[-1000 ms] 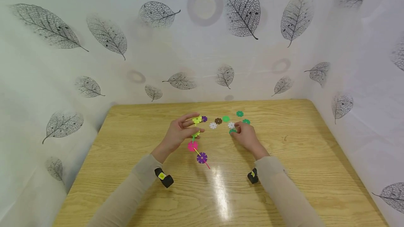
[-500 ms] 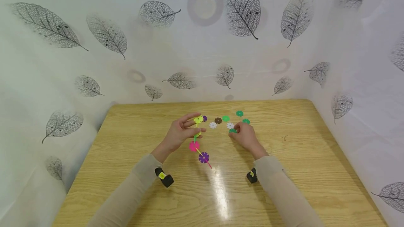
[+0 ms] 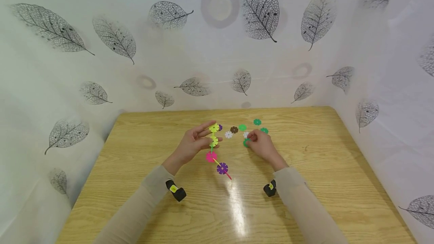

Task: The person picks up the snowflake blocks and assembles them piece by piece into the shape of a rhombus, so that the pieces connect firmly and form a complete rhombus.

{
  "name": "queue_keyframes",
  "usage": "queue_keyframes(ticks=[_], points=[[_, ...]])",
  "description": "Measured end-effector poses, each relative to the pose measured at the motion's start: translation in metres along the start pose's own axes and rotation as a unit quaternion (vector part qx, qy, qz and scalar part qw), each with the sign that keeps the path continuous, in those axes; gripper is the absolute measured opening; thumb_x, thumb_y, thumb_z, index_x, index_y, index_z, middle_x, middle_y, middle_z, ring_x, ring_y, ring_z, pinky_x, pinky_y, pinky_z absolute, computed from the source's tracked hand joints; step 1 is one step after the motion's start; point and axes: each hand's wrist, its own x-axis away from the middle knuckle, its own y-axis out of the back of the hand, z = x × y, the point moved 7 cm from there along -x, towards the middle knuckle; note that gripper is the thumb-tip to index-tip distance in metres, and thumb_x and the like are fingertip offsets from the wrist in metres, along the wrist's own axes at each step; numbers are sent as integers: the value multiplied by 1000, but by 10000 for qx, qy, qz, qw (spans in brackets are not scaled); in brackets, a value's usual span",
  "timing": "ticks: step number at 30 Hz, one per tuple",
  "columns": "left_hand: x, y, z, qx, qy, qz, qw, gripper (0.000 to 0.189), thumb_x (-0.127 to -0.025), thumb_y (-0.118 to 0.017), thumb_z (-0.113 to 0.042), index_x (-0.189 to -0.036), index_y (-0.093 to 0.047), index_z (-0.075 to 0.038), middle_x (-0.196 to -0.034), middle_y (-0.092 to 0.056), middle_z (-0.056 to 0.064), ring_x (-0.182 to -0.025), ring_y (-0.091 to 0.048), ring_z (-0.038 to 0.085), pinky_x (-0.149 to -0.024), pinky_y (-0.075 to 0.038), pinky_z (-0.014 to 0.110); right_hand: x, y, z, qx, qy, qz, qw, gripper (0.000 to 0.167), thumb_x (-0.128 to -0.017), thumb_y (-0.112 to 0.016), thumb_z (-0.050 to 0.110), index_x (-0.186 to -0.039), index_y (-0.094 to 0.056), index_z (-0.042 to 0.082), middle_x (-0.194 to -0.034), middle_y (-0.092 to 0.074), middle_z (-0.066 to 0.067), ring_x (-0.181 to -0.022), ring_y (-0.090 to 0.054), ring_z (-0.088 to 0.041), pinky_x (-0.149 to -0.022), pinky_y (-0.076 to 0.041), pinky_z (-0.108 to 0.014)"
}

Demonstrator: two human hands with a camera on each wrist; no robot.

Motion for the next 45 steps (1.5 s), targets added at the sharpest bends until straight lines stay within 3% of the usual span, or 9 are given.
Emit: queue_keyframes(ticks=[5, 9, 14, 17, 22, 29, 34, 40, 45], points=[[0, 0, 0, 14, 12, -34, 10000, 64, -97, -56, 11, -158, -48, -8, -161, -45, 25, -114, -76, 29, -103, -54, 67, 2, 3, 21, -813, 138, -28, 9966, 26, -105, -65, 14, -124, -65, -5, -111, -73, -22, -95, -74, -29, -82, -66, -41], [-1, 0, 0, 104, -25, -97, 9999, 63, -96, -54, 13, -156, -50, -7, -156, -52, 27, -122, -69, 44, -103, -51, 71, 4, 7, 45, -1605, 383, -147, 9862, 24, -104, -67, 12, -118, -64, -7, -106, -72, -28, -85, -77, -27, -75, -67, -37], [-2, 0, -1, 143, -114, -86, 9998, 62, -95, -52, 12, -155, -49, -5, -152, -55, 30, -124, -63, 55, -101, -51, 73, 10, 8, 70, -2025, 692, -132, 9767, 20, -103, -68, 12, -112, -64, -5, -103, -72, -30, -82, -77, -19, -73, -64, -26], [-2, 0, -1, 88, -140, -86, 9998, 64, -94, -52, 12, -156, -48, -5, -150, -55, 32, -121, -68, 50, -99, -55, 68, 13, 7, 81, -2088, 809, -121, 9745, 18, -103, -68, 13, -112, -64, -3, -102, -72, -25, -84, -77, -19, -74, -63, -23], [-3, 0, -2, -9, -84, -155, 9998, 67, -94, -52, 11, -158, -46, -8, -151, -55, 31, -107, -78, 25, -94, -63, 55, 19, 5, 94, -2030, 992, -196, 9739, 15, -103, -69, 14, -110, -66, 1, -100, -74, -19, -90, -77, -33, -73, -64, -29], [-3, -3, -1, -1, -56, -154, 9999, 68, -95, -53, 12, -159, -44, -6, -149, -55, 33, -123, -67, 49, -91, -66, 46, 23, 1, 104, -1935, 1137, -325, 9739, 13, -102, -70, 13, -109, -67, 2, -96, -76, -17, -83, -75, -12, -69, -61, -24], [-3, -5, -1, -39, -74, -122, 9999, 67, -95, -53, 12, -160, -44, -6, -146, -58, 31, -117, -73, 34, -91, -66, 46, 24, -1, 106, -1999, 1123, -335, 9728, 12, -101, -71, 11, -109, -68, 3, -94, -75, -15, -81, -75, -12, -70, -61, -23], [-3, -5, -1, -67, -57, -134, 9999, 65, -96, -52, 11, -159, -45, -6, -148, -58, 29, -119, -72, 35, -93, -65, 45, 24, -3, 108, -1956, 1140, -328, 9735, 12, -101, -72, 14, -107, -67, 5, -94, -76, -15, -82, -76, -13, -73, -62, -24], [-4, -5, 0, -58, -47, -100, 9999, 65, -96, -52, 10, -159, -46, -7, -146, -59, 29, -110, -76, 21, -93, -65, 45, 25, -4, 112, -1871, 1307, -446, 9726, 9, -100, -73, 12, -104, -69, 6, -95, -76, -14, -80, -75, -12, -71, -62, -23]])
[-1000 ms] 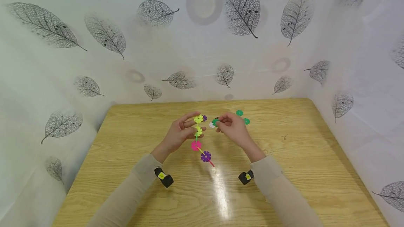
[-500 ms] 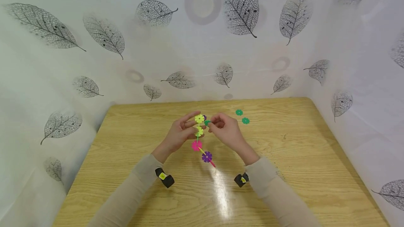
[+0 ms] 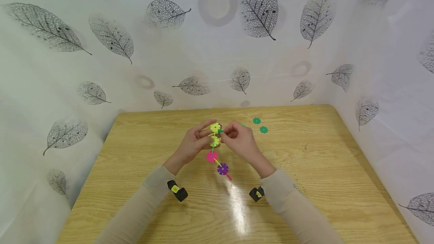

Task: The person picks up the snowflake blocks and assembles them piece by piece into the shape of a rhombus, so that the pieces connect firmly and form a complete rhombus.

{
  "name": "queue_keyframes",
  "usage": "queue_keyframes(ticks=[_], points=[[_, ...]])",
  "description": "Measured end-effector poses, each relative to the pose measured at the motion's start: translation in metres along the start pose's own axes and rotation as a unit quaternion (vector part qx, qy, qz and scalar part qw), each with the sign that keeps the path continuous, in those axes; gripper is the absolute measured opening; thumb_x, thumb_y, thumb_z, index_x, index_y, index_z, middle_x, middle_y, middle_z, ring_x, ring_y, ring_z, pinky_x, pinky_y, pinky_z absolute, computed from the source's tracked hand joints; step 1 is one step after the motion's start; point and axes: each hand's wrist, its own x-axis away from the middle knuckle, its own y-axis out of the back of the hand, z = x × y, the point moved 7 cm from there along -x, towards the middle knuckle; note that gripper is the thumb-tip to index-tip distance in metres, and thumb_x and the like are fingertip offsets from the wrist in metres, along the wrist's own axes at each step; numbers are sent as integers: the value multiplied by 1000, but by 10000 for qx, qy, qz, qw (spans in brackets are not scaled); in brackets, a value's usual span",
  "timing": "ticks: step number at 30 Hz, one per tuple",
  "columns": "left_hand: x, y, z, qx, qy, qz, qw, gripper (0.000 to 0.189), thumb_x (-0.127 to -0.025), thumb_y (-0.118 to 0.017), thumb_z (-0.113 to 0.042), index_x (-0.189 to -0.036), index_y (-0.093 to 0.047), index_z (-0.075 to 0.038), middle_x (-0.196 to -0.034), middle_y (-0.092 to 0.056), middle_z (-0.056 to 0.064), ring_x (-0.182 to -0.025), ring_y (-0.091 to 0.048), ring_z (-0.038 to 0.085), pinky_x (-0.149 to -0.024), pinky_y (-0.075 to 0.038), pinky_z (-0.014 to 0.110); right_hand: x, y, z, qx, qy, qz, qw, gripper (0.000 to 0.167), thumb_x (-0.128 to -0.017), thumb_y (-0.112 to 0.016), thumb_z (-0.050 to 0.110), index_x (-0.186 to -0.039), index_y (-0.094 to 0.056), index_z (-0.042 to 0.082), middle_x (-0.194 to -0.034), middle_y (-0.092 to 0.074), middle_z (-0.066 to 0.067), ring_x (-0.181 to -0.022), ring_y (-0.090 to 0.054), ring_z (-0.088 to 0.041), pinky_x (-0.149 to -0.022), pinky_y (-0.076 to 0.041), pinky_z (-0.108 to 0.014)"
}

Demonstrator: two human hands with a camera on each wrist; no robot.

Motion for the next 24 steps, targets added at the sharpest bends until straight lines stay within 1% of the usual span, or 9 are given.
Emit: queue_keyframes(ticks=[6, 8, 10, 12, 13, 15, 17, 20, 24], points=[[1, 3, 1, -218, 64, 40, 9997, 65, -97, -54, 8, -160, -45, -8, -147, -60, 26, -119, -73, 29, -94, -64, 45, 0, -3, 3, 13, 267, -130, 9996, 4, -98, -75, 7, -99, -71, 5, -97, -77, -12, -78, -74, -16, -65, -60, -22], [2, 4, 1, -330, 88, 43, 9994, 65, -98, -56, 7, -160, -45, -8, -140, -67, 24, -119, -73, 28, -94, -64, 45, 1, -4, 5, 24, 345, -165, 9993, 4, -98, -75, 7, -98, -72, 4, -95, -77, -13, -78, -74, -16, -65, -59, -22], [2, 4, 0, -449, 87, 71, 9989, 64, -98, -57, 5, -159, -46, -8, -117, -75, 21, -116, -74, 23, -94, -65, 45, 1, -4, 7, 78, 415, -228, 9989, 4, -98, -75, 7, -96, -72, 4, -92, -77, -12, -77, -74, -15, -63, -57, -21], [2, 3, -1, -506, 51, 132, 9986, 63, -98, -58, 3, -159, -45, -7, -117, -75, 21, -114, -73, 19, -95, -64, 46, 2, -4, 9, 120, 538, -300, 9980, 5, -98, -75, 6, -95, -72, 4, -90, -76, -13, -77, -74, -17, -65, -58, -20], [2, 2, -2, -527, 24, 173, 9985, 63, -99, -57, 3, -159, -45, -6, -117, -75, 22, -114, -73, 19, -95, -64, 45, 2, -4, 10, 135, 602, -330, 9976, 5, -97, -75, 6, -95, -72, 3, -90, -76, -13, -77, -75, -18, -66, -58, -20], [2, 1, -3, -518, -23, 280, 9983, 63, -99, -56, 4, -160, -43, -5, -131, -71, 25, -118, -72, 22, -96, -64, 45, 3, -4, 12, 163, 695, -390, 9967, 5, -97, -76, 5, -95, -72, 3, -90, -76, -13, -77, -75, -22, -66, -58, -20], [2, 0, -4, -455, -53, 359, 9983, 64, -98, -55, 6, -161, -42, -4, -147, -58, 27, -123, -70, 28, -96, -64, 45, 3, -3, 14, 179, 752, -413, 9962, 6, -97, -76, 6, -95, -71, 1, -91, -76, -13, -77, -75, -27, -67, -59, -20], [2, 0, -3, -379, -54, 414, 9984, 66, -98, -54, 7, -161, -41, -5, -148, -56, 29, -128, -67, 35, -96, -64, 44, 3, -3, 14, 194, 702, -401, 9965, 7, -97, -76, 7, -96, -72, 2, -91, -76, -13, -78, -75, -27, -68, -59, -20], [2, 0, -3, -244, -71, 433, 9987, 66, -97, -55, 8, -161, -41, -5, -148, -56, 31, -127, -67, 36, -96, -64, 45, 4, -4, 13, 187, 609, -367, 9973, 6, -98, -76, 10, -97, -73, 5, -93, -77, -11, -79, -74, -19, -68, -59, -21]])
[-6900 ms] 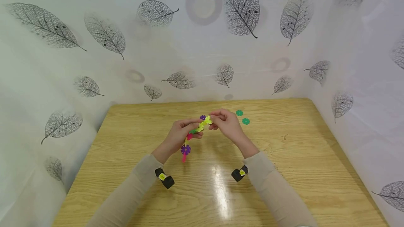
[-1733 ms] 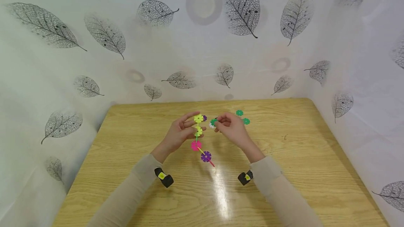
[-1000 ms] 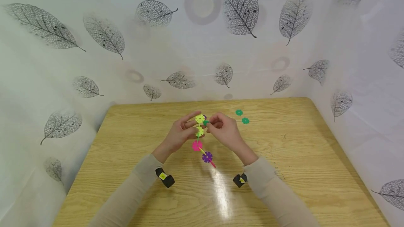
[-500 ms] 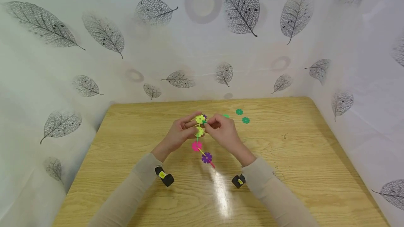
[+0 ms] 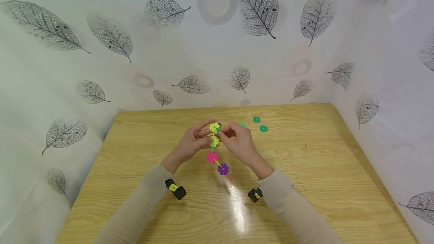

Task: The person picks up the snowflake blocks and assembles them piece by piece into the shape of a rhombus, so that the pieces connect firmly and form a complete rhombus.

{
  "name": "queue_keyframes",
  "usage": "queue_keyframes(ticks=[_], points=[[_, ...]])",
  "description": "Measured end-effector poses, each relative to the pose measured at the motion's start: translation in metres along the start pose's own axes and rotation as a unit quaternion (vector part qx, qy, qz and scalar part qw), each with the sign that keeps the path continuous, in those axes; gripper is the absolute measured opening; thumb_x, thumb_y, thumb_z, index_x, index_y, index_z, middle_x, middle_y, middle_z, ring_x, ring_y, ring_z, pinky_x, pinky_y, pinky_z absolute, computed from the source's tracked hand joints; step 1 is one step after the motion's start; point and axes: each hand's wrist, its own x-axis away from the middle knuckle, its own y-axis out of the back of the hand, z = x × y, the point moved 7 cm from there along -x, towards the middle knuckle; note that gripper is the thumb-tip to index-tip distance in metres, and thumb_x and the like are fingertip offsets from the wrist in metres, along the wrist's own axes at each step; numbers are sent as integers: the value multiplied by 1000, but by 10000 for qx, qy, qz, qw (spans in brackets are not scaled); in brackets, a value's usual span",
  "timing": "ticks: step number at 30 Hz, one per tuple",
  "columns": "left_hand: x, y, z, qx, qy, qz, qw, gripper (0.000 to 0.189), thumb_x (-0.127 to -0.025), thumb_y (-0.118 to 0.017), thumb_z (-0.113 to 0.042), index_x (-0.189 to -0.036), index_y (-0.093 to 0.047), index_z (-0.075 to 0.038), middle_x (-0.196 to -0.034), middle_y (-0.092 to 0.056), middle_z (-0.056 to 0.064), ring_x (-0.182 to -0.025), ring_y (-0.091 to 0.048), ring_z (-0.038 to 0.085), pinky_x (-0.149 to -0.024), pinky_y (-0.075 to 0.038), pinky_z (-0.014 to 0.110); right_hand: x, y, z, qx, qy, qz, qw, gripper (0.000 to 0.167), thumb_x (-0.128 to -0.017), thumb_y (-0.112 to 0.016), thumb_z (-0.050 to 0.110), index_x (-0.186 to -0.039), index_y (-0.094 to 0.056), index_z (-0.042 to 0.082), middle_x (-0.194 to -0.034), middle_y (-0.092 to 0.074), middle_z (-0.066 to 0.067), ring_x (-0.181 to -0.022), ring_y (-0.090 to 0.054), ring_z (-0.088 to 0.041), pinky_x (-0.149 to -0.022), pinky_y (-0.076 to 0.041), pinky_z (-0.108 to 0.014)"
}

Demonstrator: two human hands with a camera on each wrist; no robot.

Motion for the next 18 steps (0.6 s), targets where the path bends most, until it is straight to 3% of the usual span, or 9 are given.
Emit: queue_keyframes(ticks=[6, 13, 18], points=[[0, 2, 2, 47, 28, -30, 10000, 67, -97, -56, 9, -161, -42, -7, -149, -56, 30, -122, -71, 31, -93, -65, 45, 0, -1, -1, -53, -13, 143, 9999, 7, -98, -76, 12, -101, -74, 5, -93, -79, -9, -81, -77, -30, -66, -61, -23], [0, 4, 3, -34, 73, -77, 9999, 66, -98, -56, 7, -161, -43, -10, -150, -56, 27, -122, -72, 30, -92, -65, 45, 1, 2, -3, 9, -80, 306, 9995, 10, -101, -74, 17, -107, -77, 10, -95, -79, -6, -82, -75, -14, -66, -58, -24], [0, 6, 2, -80, 15, -147, 9999, 62, -99, -56, 7, -158, -48, -10, -146, -60, 28, -121, -72, 32, -91, -66, 44, 2, 5, -5, -98, 10, 383, 9992, 12, -103, -70, 15, -109, -79, 9, -99, -78, -8, -87, -75, -20, -74, -62, -27]])
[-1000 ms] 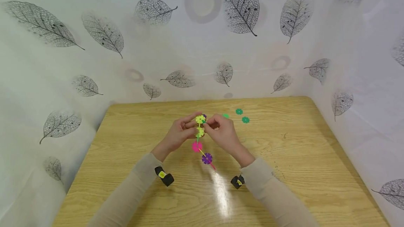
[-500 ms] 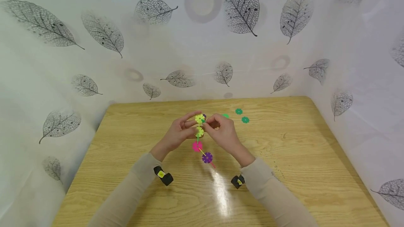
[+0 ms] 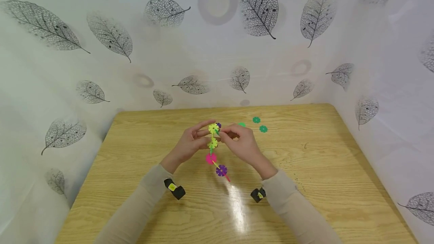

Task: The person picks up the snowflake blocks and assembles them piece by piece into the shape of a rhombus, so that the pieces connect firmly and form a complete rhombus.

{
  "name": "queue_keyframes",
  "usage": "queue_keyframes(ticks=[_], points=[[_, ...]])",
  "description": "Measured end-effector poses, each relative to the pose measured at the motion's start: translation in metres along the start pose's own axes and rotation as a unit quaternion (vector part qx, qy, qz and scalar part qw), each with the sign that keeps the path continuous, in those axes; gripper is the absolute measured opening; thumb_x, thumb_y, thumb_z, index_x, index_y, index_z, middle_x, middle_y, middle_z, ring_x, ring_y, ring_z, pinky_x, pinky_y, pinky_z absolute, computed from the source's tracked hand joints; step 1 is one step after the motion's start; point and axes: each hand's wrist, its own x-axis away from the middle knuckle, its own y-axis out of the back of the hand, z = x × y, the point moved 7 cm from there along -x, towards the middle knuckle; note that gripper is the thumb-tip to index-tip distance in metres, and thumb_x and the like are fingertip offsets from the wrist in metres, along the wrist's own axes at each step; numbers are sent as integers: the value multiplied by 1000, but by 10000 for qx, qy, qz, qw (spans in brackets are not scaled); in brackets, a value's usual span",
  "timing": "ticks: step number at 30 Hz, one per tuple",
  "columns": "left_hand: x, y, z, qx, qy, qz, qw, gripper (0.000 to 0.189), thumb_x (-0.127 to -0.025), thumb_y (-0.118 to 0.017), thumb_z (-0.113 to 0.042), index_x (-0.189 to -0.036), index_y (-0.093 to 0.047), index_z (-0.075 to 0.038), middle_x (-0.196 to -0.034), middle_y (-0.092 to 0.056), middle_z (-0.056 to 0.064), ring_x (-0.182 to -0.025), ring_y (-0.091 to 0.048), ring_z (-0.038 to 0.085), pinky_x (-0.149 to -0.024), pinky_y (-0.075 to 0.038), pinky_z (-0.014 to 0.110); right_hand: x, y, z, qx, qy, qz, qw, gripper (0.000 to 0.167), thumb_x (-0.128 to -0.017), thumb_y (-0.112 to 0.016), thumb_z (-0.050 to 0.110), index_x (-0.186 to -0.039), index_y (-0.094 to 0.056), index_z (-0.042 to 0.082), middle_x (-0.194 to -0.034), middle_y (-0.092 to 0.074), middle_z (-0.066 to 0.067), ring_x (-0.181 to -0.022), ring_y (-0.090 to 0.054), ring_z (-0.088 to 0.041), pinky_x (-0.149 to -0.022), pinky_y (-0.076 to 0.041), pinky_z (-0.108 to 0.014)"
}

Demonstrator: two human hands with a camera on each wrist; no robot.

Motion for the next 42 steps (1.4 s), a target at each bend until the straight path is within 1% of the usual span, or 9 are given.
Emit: queue_keyframes(ticks=[3, 7, 10, 14, 17, 22, 30, 36, 42], points=[[0, 1, 0, 56, -4, 8, 10000, 61, -100, -54, 8, -158, -48, -10, -144, -62, 29, -121, -70, 41, -93, -65, 46, 0, 4, -6, 34, -71, -25, 10000, 14, -104, -69, 16, -110, -79, 7, -95, -78, -12, -84, -75, -22, -68, -59, -26], [1, 2, 0, 168, 16, -1, 9999, 61, -100, -53, 9, -158, -48, -10, -143, -61, 30, -121, -66, 53, -96, -63, 50, -1, 16, -21, 230, -441, -191, 9986, 20, -106, -66, 21, -113, -78, 5, -90, -78, -15, -79, -71, -11, -59, -52, -25], [1, 3, 0, 207, 42, -59, 9998, 61, -99, -53, 10, -157, -49, -9, -144, -61, 29, -121, -66, 54, -96, -63, 50, -1, 27, -35, 435, -699, -327, 9961, 23, -106, -66, 24, -113, -77, 5, -89, -78, -15, -75, -68, -3, -57, -50, -25], [1, 6, 1, 212, 111, -142, 9996, 62, -99, -53, 11, -157, -49, -9, -145, -61, 28, -117, -72, 45, -96, -63, 47, 0, 41, -54, 708, -873, -446, 9927, 25, -106, -66, 23, -114, -77, 2, -92, -77, -19, -75, -67, -1, -60, -52, -22], [1, 8, 1, 159, 179, -230, 9994, 62, -99, -54, 12, -157, -49, -9, -148, -58, 28, -109, -78, 30, -94, -64, 43, 1, 49, -69, 899, -1061, -518, 9889, 27, -106, -66, 23, -118, -75, 0, -98, -76, -23, -82, -72, -16, -64, -54, -20], [1, 13, 2, -105, 309, -496, 9982, 63, -98, -57, 9, -157, -49, -9, -147, -60, 25, -96, -77, 8, -92, -66, 39, 3, 64, -90, 1399, -1450, -588, 9777, 30, -106, -64, 24, -120, -74, -1, -110, -76, -21, -91, -69, -27, -70, -55, -22], [-1, 22, 3, -213, 395, -742, 9962, 63, -98, -60, 7, -157, -50, -10, -144, -63, 25, -90, -76, 7, -86, -67, 33, 6, 76, -116, 1885, -1846, -244, 9642, 36, -105, -61, 22, -130, -67, -4, -123, -69, -24, -105, -68, -38, -86, -59, -45], [0, 25, 1, -358, 393, -738, 9959, 63, -98, -60, 7, -157, -51, -14, -148, -60, 25, -95, -77, 10, -89, -66, 34, 7, 81, -130, 2051, -1908, -248, 9596, 37, -103, -61, 14, -131, -65, -9, -122, -67, -29, -106, -66, -41, -89, -59, -51], [-1, 26, 1, -291, 326, -675, 9968, 63, -98, -58, 9, -157, -50, -10, -149, -59, 27, -97, -76, 10, -90, -66, 34, 6, 84, -138, 2145, -1886, -346, 9577, 35, -101, -61, 10, -129, -64, -11, -115, -67, -30, -104, -67, -43, -90, -59, -55]])
